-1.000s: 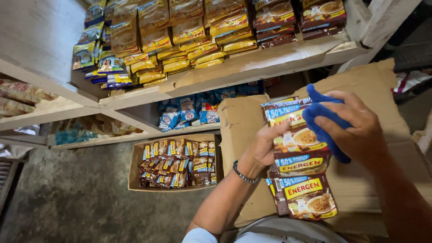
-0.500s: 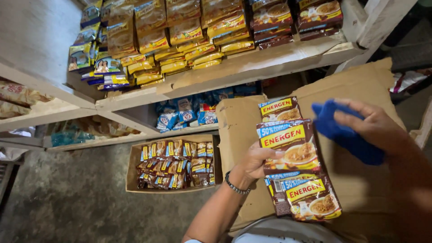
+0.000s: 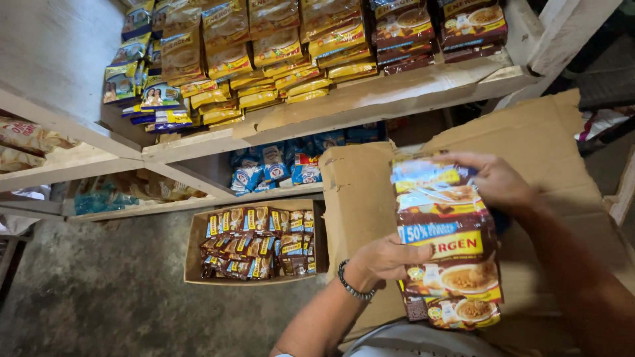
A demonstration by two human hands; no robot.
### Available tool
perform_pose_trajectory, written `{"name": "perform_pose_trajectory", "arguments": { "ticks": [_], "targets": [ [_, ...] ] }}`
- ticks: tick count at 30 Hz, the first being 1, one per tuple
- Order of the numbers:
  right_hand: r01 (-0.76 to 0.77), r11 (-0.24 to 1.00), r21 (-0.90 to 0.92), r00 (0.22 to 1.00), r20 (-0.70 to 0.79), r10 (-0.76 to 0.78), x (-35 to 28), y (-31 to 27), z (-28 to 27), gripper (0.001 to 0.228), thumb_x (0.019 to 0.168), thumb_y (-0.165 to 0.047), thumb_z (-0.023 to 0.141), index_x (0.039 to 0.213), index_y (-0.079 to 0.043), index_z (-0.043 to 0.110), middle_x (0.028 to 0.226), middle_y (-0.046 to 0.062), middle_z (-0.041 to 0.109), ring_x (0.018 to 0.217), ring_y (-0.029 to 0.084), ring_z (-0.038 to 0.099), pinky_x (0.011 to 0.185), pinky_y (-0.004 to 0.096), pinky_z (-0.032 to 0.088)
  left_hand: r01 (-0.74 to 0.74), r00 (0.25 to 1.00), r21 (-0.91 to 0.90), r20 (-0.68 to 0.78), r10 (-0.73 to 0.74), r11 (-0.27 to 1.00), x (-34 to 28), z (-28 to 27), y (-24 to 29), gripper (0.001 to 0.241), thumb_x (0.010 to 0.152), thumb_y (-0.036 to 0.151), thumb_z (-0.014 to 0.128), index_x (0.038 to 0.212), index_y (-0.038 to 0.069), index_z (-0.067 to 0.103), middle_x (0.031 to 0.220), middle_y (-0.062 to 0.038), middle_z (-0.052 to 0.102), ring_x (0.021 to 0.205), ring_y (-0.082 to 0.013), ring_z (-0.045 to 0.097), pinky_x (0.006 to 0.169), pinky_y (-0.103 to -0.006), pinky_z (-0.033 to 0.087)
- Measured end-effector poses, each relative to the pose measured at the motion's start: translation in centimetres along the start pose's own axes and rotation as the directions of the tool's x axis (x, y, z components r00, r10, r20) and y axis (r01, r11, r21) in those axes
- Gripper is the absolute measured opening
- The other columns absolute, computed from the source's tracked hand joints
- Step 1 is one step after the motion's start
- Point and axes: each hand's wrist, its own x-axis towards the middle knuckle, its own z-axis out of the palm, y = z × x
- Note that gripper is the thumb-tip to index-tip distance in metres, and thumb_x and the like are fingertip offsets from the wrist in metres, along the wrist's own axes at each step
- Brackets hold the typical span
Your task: Wiping dust off of strips of food sachets using a blue cloth.
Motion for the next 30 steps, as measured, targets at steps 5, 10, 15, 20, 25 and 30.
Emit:
{"name": "perform_pose_trajectory", "arguments": {
  "ticks": [5,10,15,20,25,30],
  "targets": [
    [0.437,0.898,0.057,0.888,-0.187,-0.42,0.8,-0.4,-1.1,0.051,0.09,0.006,0.06,0.141,-0.002,0.062,0.127,0.009,0.07,0.102,0.015,0.063,0.088,0.025,0.052,-0.033,0.963,-0.203,-0.269,-0.024,0.979,0.2,0.2,-0.2,0.038,0.11,0.0,0.057,0.144,-0.013,0.045,0.135,-0.03,0.062,0.114,-0.0346,0.07,0.098,-0.0399,0.062],
    [0.186,0.952,-0.244,0.958,-0.171,-0.231,2.4,-0.9,-2.8,0.06,0.089,-0.015,0.064,0.147,-0.004,0.056,0.131,0.016,0.068,0.1,0.025,0.066,0.083,0.034,0.053,-0.048,0.87,-0.136,-0.493,-0.025,0.99,0.2,-2.6,-0.7,0.037,0.096,-0.006,0.063,0.131,-0.014,0.054,0.123,-0.025,0.068,0.103,-0.0294,0.072,0.092,-0.0357,0.061],
    [-0.065,0.875,-0.48,0.962,-0.262,-0.072,0.2,-3.7,-4.3,0.073,0.088,-0.031,0.076,0.154,-0.008,0.054,0.123,0.03,0.068,0.07,0.043,0.074,0.058,0.046,0.06,-0.103,0.819,-0.165,-0.574,-0.011,0.981,0.4,-4.5,-0.5,0.038,0.093,-0.008,0.061,0.128,-0.017,0.05,0.116,-0.029,0.068,0.091,-0.033,0.075,0.076,-0.035,0.067],
    [0.245,0.86,-0.447,0.875,-0.279,-0.394,-4.9,-7.8,-2.5,0.037,0.095,-0.01,0.071,0.13,0.004,0.07,0.112,0.017,0.07,0.071,0.026,0.066,0.065,0.036,0.053,-0.191,0.807,-0.033,-0.574,0.138,0.981,2.2,-3.7,0.6,0.045,0.085,-0.013,0.067,0.128,-0.008,0.056,0.12,-0.024,0.07,0.099,-0.0322,0.073,0.086,-0.0393,0.064],
    [0.439,0.485,-0.757,0.671,-0.083,-0.737,-5.0,-3.3,6.4,0.035,0.084,-0.039,0.077,0.116,-0.022,0.075,0.121,0.004,0.069,0.1,0.027,0.066,0.08,0.04,0.055,-0.342,0.775,-0.08,-0.587,0.233,0.936,2.8,-6.8,1.8,0.047,0.097,0.039,0.064,0.119,-0.002,0.065,0.11,-0.022,0.074,0.095,-0.0324,0.075,0.083,-0.046,0.065],
    [0.462,0.379,-0.802,0.641,0.007,-0.768,-4.3,0.4,8.9,0.035,0.085,-0.058,0.069,0.115,-0.039,0.075,0.127,-0.004,0.065,0.111,0.029,0.06,0.078,0.043,0.049,-0.422,0.73,-0.086,-0.623,0.282,0.902,4.2,-3.9,2.5,0.087,0.096,0.085,0.049,0.123,0.005,0.071,0.112,-0.017,0.075,0.101,-0.0314,0.074,0.089,-0.0475,0.062]
  ]
}}
